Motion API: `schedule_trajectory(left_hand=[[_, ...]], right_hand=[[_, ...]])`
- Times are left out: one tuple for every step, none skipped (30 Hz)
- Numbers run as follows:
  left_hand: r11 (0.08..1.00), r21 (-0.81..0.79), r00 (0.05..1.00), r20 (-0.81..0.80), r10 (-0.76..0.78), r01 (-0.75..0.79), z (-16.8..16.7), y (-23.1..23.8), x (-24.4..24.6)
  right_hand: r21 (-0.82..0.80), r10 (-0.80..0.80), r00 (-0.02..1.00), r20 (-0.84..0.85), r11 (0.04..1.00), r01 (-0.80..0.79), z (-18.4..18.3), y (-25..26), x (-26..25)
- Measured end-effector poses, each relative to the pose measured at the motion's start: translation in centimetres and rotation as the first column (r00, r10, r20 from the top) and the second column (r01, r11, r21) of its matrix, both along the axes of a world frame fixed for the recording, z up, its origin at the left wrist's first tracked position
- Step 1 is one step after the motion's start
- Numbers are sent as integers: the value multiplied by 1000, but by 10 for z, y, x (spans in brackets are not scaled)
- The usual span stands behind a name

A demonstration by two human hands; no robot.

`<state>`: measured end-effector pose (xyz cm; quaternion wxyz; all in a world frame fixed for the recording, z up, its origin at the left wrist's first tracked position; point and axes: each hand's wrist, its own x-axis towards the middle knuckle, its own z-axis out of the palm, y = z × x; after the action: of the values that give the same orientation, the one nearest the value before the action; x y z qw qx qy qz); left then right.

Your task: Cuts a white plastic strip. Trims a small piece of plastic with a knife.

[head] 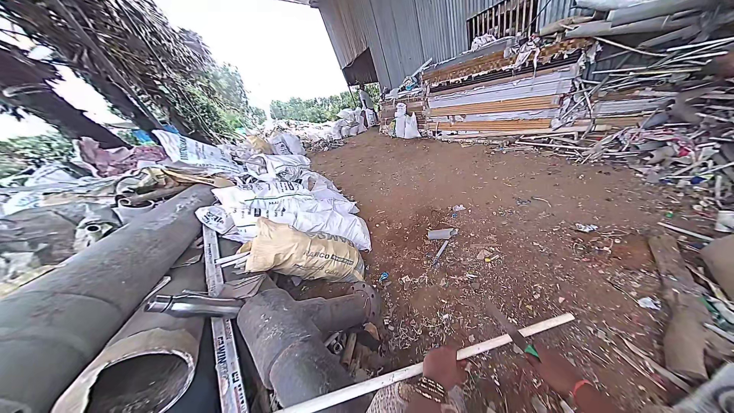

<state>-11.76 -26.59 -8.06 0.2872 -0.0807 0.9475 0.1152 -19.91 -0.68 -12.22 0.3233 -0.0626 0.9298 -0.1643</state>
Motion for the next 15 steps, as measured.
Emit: schedule_trajectory(left_hand=[[1000, -2, 1000, 0, -1, 1, 1, -1, 0], [1000, -3, 1000, 0, -1, 1, 2, -1, 0], [1000, -8, 1000, 1, -4, 4, 2, -1, 0], [1000, -13, 1000, 1, -6, 6, 1, -2, 0], [1000, -15, 1000, 0, -6, 6, 2, -2, 0], [1000, -17, 1000, -1, -8, 8, 3, -2, 1], [1000, -19, 1000, -1, -10, 10, 3, -3, 1], [1000, -23, 1000, -1, -15, 15, 2, -3, 2], [1000, -26, 1000, 1, -18, 18, 1, -3, 2], [999, -28, 1000, 0, -17, 17, 1, -3, 3], [999, -30, 1000, -1, -13, 13, 1, -3, 2], [1000, -28, 1000, 0, -6, 6, 1, -3, 2], [1000, -25, 1000, 3, 3, -2, 0, -3, 3], [1000, -25, 1000, 5, 6, -6, -1, -2, 3], [1000, -23, 1000, 2, 9, -9, -2, -2, 2]], right_hand=[[6, -11, 1000, 5, 1000, 11, -1, 2, -2], [15, -16, 1000, 9, 1000, 15, -2, 1, -2], [23, -18, 1000, 13, 1000, 18, -3, -1, 0], [29, -18, 1000, 17, 999, 18, -3, -3, 3], [37, -13, 1000, 22, 999, 12, -4, -6, 5], [36, -7, 1000, 27, 999, 6, -5, -7, 6], [34, 1, 1000, 24, 999, -1, -7, -7, 6], [37, 8, 1000, 24, 999, -9, -9, -7, 7], [40, 15, 1000, 27, 999, -16, -8, -6, 8], [49, 24, 999, 34, 998, -25, -6, -6, 8], [64, 32, 999, 41, 997, -34, -3, -6, 8], [78, 38, 998, 43, 996, -42, 2, -7, 8], [84, 39, 999, 34, 996, -42, 7, -7, 10], [68, 31, 1000, -5, 997, -30, 15, -7, 13], [9, 4, 996, -94, 1000, -3, 25, -7, 18]])
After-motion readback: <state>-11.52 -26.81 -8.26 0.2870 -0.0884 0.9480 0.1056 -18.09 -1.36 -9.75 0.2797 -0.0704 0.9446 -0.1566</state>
